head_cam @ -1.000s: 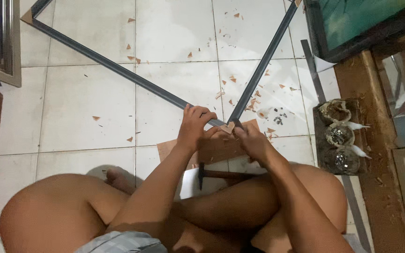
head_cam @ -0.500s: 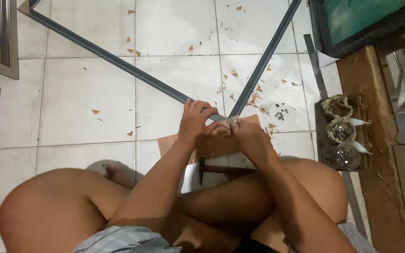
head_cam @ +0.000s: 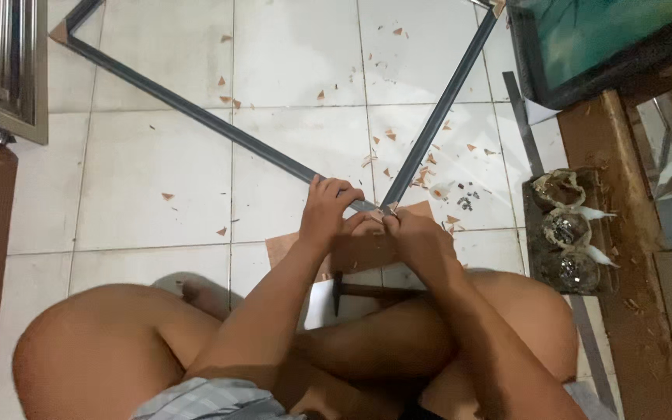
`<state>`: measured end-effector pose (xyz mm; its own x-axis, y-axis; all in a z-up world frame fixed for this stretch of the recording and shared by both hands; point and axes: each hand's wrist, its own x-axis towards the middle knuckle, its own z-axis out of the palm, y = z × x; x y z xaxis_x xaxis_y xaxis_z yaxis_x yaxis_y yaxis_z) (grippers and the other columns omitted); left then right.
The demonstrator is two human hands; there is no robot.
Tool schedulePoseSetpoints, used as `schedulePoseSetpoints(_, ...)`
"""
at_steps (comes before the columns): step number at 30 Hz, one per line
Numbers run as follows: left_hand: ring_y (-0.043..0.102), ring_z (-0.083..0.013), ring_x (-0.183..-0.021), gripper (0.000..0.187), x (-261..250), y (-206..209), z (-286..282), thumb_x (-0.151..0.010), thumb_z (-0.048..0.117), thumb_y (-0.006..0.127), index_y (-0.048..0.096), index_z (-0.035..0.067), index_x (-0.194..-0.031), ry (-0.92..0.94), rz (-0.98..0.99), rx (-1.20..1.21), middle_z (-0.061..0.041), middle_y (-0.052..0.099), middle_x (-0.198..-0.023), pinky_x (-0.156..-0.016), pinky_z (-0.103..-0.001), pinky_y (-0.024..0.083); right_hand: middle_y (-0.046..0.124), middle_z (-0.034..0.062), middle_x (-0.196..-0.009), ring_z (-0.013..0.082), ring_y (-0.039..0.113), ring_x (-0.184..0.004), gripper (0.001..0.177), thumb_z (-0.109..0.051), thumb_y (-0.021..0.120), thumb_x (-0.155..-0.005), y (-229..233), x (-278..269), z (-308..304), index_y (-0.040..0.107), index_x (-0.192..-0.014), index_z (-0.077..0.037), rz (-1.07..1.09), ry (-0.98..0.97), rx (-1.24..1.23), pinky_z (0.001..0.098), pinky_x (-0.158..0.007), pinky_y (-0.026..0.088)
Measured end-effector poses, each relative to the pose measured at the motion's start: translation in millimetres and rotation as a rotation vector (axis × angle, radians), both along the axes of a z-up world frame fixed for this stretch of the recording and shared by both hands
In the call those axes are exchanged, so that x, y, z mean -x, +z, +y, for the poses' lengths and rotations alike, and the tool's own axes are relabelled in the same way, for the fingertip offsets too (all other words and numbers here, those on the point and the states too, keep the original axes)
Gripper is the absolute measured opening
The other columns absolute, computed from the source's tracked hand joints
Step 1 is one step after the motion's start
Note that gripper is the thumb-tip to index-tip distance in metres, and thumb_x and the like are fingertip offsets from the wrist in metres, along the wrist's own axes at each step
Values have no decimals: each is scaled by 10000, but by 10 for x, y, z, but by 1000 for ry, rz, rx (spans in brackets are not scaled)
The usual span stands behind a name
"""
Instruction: The person assembles a metal frame on the floor, using a small tool to secure the corners and then placing the finished frame against a wall with other frames.
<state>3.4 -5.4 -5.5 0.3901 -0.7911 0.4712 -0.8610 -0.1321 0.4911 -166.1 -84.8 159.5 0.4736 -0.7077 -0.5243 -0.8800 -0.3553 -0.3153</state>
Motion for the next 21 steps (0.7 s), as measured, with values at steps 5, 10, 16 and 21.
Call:
schedulePoseSetpoints(5,574,-328,-1210,395,76,90,0,-786,453,843,685,356,-1135,-15,-180,-199,-9,605,-1130,-1160,-714,320,704,241,-1229,449,609,-1270,605,-638,302,-1022,418,213,-13,583,-1327,-197,19,-156,-45,627,-1067,445)
schedulePoseSetpoints(10,519,-309,-1367,163,307,576,114,-927,380,715,692,351,-1087,-283,-127,-355,42,610,-1288,-1189,-744,225,684,274,-1227,491,602,-1245,631,-575,310,-1035,193,409,-176,589,-1349,-105,-118,-249,-74,650,-1046,446)
schedulePoseSetpoints(16,529,-306,-1362,664,-708,1033,222,-715,397,907,656,169,-1285,-217,26,-382,-97,656,-1334,-1198,-522,330,681,248,-1267,429,607,-1279,628,-578,360,-1025,457,372,-205,615,-1318,-85,-105,-200,-120,584,-1087,460)
schedulePoseSetpoints(21,299,-291,-1565,952,-1540,1464,522,-838,792,571,388,224,-1579,167,-190,-934,-60,404,-1653,-1239,-686,183,705,246,-1259,430,647,-1241,749,-660,424,-933,561,358,-137,652,-1339,-73,-152,-197,-186,576,-1059,480)
